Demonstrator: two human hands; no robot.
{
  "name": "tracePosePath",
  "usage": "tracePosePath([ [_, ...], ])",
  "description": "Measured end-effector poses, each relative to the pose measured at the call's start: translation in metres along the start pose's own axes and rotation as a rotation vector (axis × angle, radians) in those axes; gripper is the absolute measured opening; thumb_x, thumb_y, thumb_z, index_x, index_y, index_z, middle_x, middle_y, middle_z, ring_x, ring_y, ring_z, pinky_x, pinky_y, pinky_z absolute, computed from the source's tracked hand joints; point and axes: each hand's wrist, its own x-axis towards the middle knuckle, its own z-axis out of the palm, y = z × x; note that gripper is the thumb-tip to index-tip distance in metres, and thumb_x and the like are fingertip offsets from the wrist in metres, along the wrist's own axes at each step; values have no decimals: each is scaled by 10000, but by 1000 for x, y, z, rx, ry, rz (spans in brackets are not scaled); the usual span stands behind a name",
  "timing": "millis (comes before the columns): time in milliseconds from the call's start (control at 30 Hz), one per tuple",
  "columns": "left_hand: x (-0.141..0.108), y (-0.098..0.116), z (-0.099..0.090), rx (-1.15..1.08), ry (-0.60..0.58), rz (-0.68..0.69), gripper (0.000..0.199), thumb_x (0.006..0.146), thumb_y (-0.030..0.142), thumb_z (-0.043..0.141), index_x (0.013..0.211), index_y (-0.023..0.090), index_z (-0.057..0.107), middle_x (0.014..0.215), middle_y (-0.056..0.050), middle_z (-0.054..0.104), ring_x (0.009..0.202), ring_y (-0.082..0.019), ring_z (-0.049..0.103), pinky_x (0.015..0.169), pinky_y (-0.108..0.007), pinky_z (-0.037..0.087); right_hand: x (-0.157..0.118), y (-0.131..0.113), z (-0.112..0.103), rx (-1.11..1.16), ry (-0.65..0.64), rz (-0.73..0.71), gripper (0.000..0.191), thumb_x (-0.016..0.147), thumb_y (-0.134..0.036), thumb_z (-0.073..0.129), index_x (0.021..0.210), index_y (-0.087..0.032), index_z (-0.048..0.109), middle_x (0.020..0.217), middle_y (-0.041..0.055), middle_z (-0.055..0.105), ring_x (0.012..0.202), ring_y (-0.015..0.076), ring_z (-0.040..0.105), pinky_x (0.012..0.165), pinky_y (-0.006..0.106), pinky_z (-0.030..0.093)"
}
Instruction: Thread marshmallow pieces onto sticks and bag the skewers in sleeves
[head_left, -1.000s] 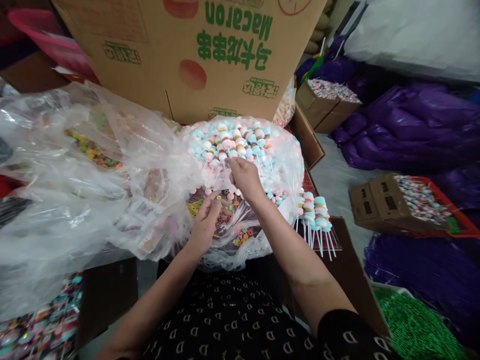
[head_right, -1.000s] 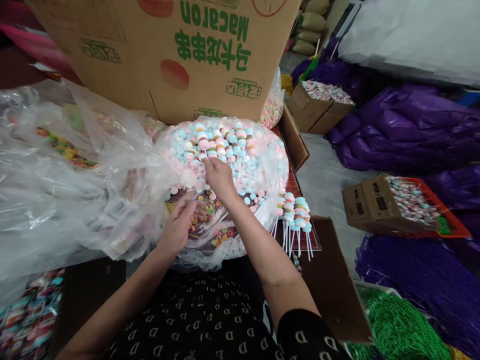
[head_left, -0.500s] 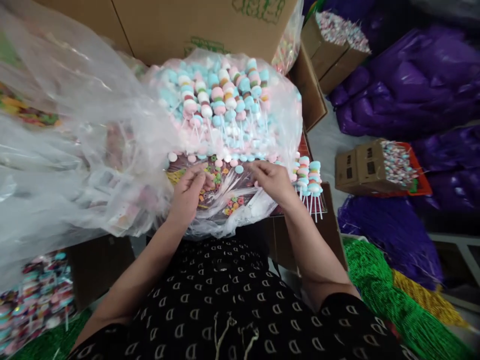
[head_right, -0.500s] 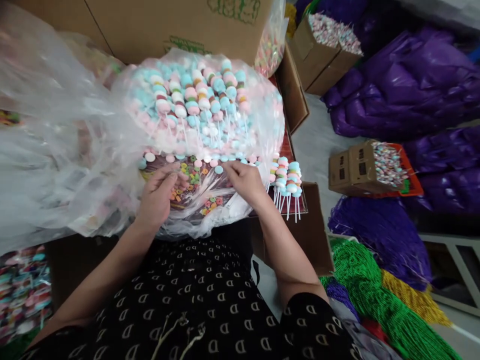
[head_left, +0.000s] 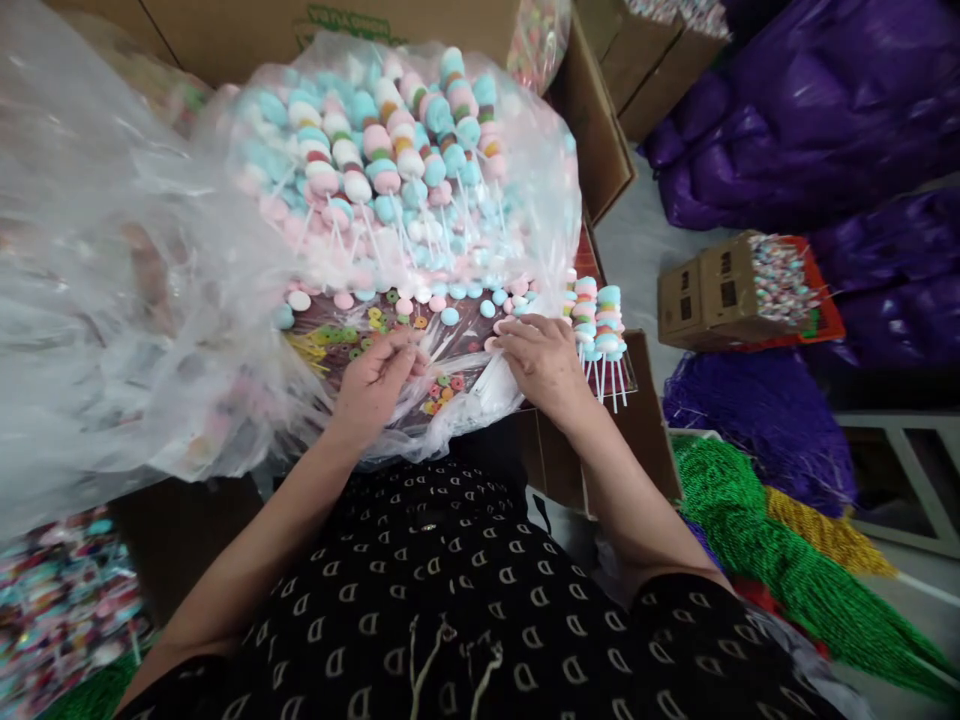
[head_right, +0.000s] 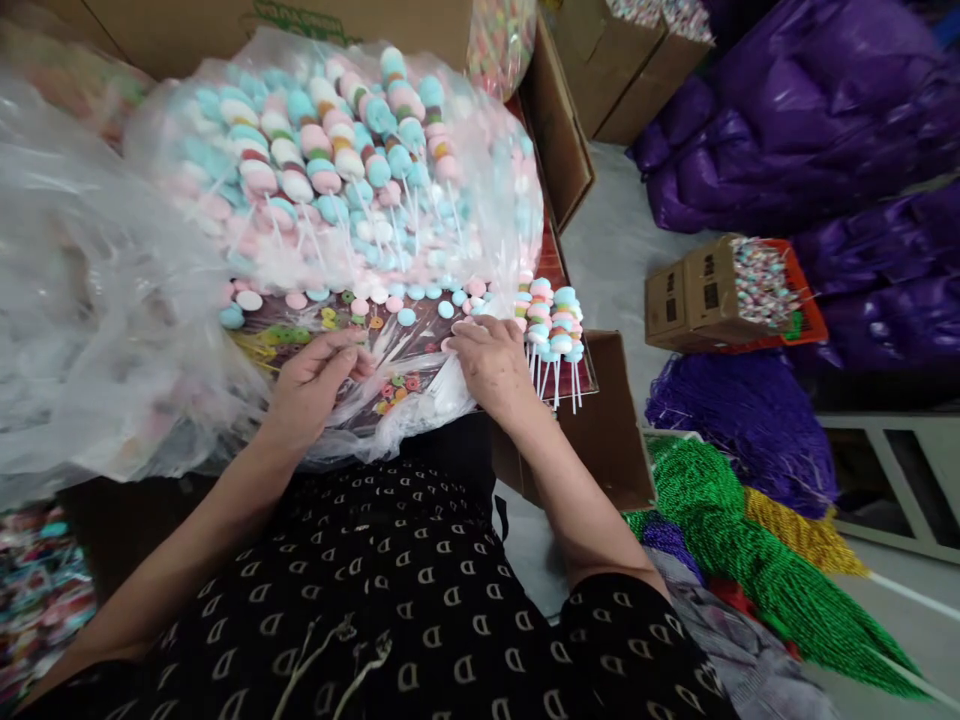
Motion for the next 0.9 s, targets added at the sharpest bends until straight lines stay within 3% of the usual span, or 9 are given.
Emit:
tracePosePath([
  [133,1,1,-5,-12,42,27,222,949,413,749,1107,267,805,882,-21,779,778,-164,715,741,-292,605,0,0,6,-96,-33,-80,312,1052,-136,567,1138,-306,814,1143,52,818,1312,324,601,1271,695,233],
  [267,5,1,-11,-42,75,49,253,924,475,778,1061,263,799,847,-27,765,751,-180,702,711,-319,610,6,5,-1,-91,-67,-131,276,1047,-150,595,1081,-322,809,994,33,769,1180,274,609,1295,676,209],
  [467,6,0,-13,-67,91,73,210,947,443,768,1074,281,809,860,-28,762,773,-174,704,735,-308,598,12,13,-17,-13,-123,-177,267,1060,-171,571,1021,-297,803,1019,34,787,1057,231,665,1254,610,317],
  [600,7,-1,-14,-59,82,57,272,924,522,782,1060,288,810,842,-26,766,756,-184,700,715,-322,601,13,15,-16,32,-175,-177,280,1062,-179,544,1016,-259,808,977,61,799,975,227,704,1182,559,406],
  [733,3,4,-11,5,59,34,306,913,534,785,1072,274,810,844,-24,773,767,-185,705,732,-325,615,14,12,-18,78,-155,-179,257,1068,-193,526,1008,-241,771,970,63,796,965,229,712,1213,573,386],
  [800,-1,10,-7,35,5,27,287,902,476,801,1088,257,817,893,-29,784,813,-184,722,769,-319,615,16,4,-23,152,-94,-155,246,1075,-218,517,994,-243,748,990,62,797,973,230,717,1189,539,425],
  [900,-6,16,1,-11,-159,6,218,876,381,823,1019,216,835,932,-51,786,823,-183,721,787,-327,605,16,-20,-31,279,-63,-83,228,1077,-286,520,1011,-242,734,969,68,787,930,231,721,958,413,551],
])
